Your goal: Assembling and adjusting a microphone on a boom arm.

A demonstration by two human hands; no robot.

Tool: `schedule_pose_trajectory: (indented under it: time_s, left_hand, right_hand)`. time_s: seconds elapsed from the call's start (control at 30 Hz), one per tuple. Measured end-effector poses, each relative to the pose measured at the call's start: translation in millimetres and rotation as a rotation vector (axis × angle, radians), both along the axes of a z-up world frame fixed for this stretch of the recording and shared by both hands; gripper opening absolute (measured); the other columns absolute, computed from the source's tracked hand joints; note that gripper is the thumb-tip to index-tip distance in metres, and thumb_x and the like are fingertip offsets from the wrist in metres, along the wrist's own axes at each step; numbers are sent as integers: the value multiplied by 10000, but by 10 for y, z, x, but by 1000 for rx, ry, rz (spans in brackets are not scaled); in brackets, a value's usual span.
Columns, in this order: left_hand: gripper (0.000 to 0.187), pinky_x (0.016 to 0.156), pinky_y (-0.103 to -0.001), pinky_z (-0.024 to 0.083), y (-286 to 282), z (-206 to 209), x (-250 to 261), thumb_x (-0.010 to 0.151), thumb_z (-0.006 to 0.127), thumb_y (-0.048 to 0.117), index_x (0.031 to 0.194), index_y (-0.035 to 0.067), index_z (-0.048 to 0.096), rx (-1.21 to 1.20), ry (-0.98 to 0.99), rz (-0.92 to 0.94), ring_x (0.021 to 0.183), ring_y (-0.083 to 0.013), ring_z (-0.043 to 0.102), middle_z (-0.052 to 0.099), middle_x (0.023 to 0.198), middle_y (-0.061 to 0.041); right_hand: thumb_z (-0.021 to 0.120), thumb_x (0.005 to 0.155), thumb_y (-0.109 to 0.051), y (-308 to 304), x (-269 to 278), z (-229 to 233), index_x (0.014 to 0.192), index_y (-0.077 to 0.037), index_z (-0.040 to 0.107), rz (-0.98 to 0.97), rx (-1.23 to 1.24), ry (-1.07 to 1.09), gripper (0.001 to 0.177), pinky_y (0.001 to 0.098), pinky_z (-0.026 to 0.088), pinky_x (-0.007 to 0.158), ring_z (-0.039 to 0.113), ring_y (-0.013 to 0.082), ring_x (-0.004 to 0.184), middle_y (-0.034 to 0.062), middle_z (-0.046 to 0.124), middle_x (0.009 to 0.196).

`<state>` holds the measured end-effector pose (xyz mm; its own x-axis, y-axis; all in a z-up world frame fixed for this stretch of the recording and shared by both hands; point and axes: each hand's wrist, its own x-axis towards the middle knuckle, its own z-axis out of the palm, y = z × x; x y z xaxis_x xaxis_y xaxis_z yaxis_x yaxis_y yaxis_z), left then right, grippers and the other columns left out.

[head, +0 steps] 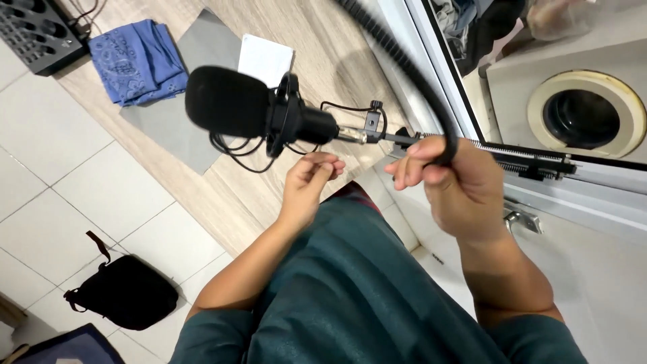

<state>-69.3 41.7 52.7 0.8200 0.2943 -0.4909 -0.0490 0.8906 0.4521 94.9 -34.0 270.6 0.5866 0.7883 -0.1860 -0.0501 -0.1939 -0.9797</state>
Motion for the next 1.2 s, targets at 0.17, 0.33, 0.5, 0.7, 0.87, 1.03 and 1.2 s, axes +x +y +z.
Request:
schedule_pose_trajectory:
  time_s: [0.17, 0.33, 0.5, 0.7, 0.87, 1.03, 1.2]
  left_hand:
    - [236, 1035, -370, 560, 200, 513, -493, 1106, 562, 128, 1274, -30, 611, 220, -78, 141, 1118, -210, 683, 694, 1218, -159]
    - [467, 1092, -432, 544, 371, 940, -951, 1123, 540, 321, 1456, -1, 484, 216, -176, 389, 1268, -282, 636, 598, 1430, -193]
    - [761, 1024, -470, 571, 190, 1058, -1162, 1062, 573, 487, 1596, 12, 313, 180, 0, 512, 1285, -312, 617, 559, 1469, -196]
    - [700, 948, -432, 603, -28, 1129, -1412, 1063, 592, 405, 1598, 50, 314, 188, 45, 648, 1141, -269, 676, 607, 1383, -144]
    - [512, 822, -351, 590, -110, 916, -1656, 1127, 532, 143, 1598, 27, 365, 329, 272, 693, 975, -173, 664, 654, 1202, -113]
    - [437, 733, -313, 585, -70, 251, -1835, 1114, 460, 105, 1543, 53, 396, 250, 355, 742, 868, -152, 675, 682, 1111, -112]
    - [412, 734, -271, 589, 13, -971, -1785, 1058, 547, 118, 1466, 78, 495, 160, 565, 619, 845, -71, 618, 646, 1009, -19]
  right_hand:
    - [626, 1106, -231, -174, -317, -182, 1218, -7, 628, 138, 12, -13, 250, 429, 621, 1036, 714, 164, 879, 71, 675, 922]
    - [649, 1023, -150, -384, -548, -598, 1126, -4, 705, 284, -68, -82, 188, 398, 640, 901, 761, 155, 862, 65, 722, 902]
    - [631, 898, 99, -592, -689, -1062, 1082, -63, 718, 504, 37, -304, 260, 447, 593, 1012, 735, 222, 979, 73, 704, 987]
    - [726, 828, 18, -549, -800, -1220, 1082, -109, 738, 664, 164, -612, 284, 555, 489, 1104, 666, 249, 930, 64, 642, 940]
    - [694, 827, -54, -342, -884, -1258, 1080, -154, 762, 759, 200, -834, 281, 532, 495, 1041, 626, 251, 888, 55, 580, 877]
    - [673, 804, -69, -190, -1007, -1582, 1088, -184, 775, 843, 210, -969, 323, 443, 484, 895, 589, 233, 821, 21, 539, 818]
    - [676, 781, -83, -110, -995, -2147, 1057, -177, 763, 902, 47, -1010, 305, 407, 445, 854, 582, 221, 847, 6, 529, 794]
